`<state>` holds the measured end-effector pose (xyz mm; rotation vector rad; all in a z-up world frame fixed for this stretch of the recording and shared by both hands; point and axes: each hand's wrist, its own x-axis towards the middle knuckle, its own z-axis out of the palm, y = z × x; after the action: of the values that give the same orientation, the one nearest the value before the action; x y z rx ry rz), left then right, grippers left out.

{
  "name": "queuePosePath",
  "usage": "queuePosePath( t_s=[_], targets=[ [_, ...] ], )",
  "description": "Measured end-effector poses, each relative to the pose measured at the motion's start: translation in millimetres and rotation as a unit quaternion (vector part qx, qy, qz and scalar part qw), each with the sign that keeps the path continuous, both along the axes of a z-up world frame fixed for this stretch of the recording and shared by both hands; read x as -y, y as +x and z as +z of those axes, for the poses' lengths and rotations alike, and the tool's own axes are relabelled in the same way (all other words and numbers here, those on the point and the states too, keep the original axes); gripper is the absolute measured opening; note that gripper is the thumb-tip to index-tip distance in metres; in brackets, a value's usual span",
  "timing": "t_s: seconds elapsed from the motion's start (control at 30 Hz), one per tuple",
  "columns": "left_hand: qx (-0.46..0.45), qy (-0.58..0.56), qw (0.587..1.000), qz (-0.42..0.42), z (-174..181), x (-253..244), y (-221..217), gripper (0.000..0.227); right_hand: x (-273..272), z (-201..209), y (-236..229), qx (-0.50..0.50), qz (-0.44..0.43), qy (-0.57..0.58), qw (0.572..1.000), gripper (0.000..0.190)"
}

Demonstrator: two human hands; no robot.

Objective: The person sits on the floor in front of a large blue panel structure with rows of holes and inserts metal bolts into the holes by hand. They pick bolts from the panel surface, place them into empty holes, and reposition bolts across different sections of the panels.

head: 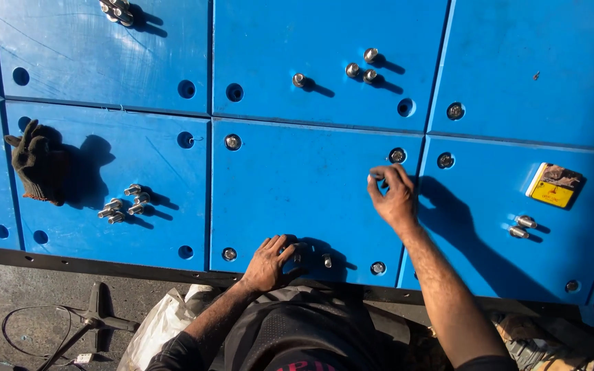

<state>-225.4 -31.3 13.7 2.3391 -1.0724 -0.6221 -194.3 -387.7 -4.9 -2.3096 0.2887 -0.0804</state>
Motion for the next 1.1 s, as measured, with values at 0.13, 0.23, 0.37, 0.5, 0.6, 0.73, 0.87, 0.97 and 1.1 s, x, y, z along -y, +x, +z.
queuePosePath(
  t_s=[0.13, 0.23, 0.37, 0.5, 0.6, 0.73, 0.87, 0.97, 1.1],
  targets=[
    [-0.038, -0.051, 0.993, 0.096, 21.8, 23.3, 70.5, 0.043, 13.1, 5.6, 95.0, 0.008, -0.018, -0.005, 1.0, 0.018],
    [0.005, -0.045, 0.971, 0.233, 11.5, 47.0, 139.0, 0.032, 7.8, -6.9, 149.2, 0.013, -0.059, -0.018, 0.998, 0.035],
    [0.019, -0.113, 0.934, 0.337, -1.7, 95.2, 230.6, 0.032, 9.7, -54.6, 176.6, 0.054, -0.127, 0.027, 0.99, 0.041],
    [0.006, -0.136, 0.919, 0.371, -6.3, 140.2, 282.7, 0.044, 19.2, -51.9, 173.7, 0.052, -0.123, 0.021, 0.991, 0.021],
    [0.073, -0.102, 0.92, 0.371, -37.1, 153.8, 289.1, 0.028, 35.4, -47.9, 159.4, 0.058, -0.117, 0.106, 0.986, 0.019],
    [-0.036, -0.147, 0.902, 0.404, -39.7, 143.7, 280.3, 0.027, 54.0, -5.5, 148.1, 0.002, -0.187, 0.253, 0.949, 0.022],
    [-0.11, -0.19, 0.865, 0.452, -27.2, 109.6, 274.5, 0.034, 83.3, 6.5, 131.9, -0.087, -0.229, 0.302, 0.921, 0.02],
    [-0.135, -0.177, 0.847, 0.483, -22.1, 70.7, 270.3, 0.028, 97.6, 8.5, 121.1, -0.137, -0.207, 0.213, 0.945, 0.022],
    [0.025, -0.146, 0.896, 0.418, -23.4, 30.0, 269.0, 0.024, 110.3, 12.2, 121.3, -0.092, -0.115, -0.016, 0.989, 0.028]
  ],
)
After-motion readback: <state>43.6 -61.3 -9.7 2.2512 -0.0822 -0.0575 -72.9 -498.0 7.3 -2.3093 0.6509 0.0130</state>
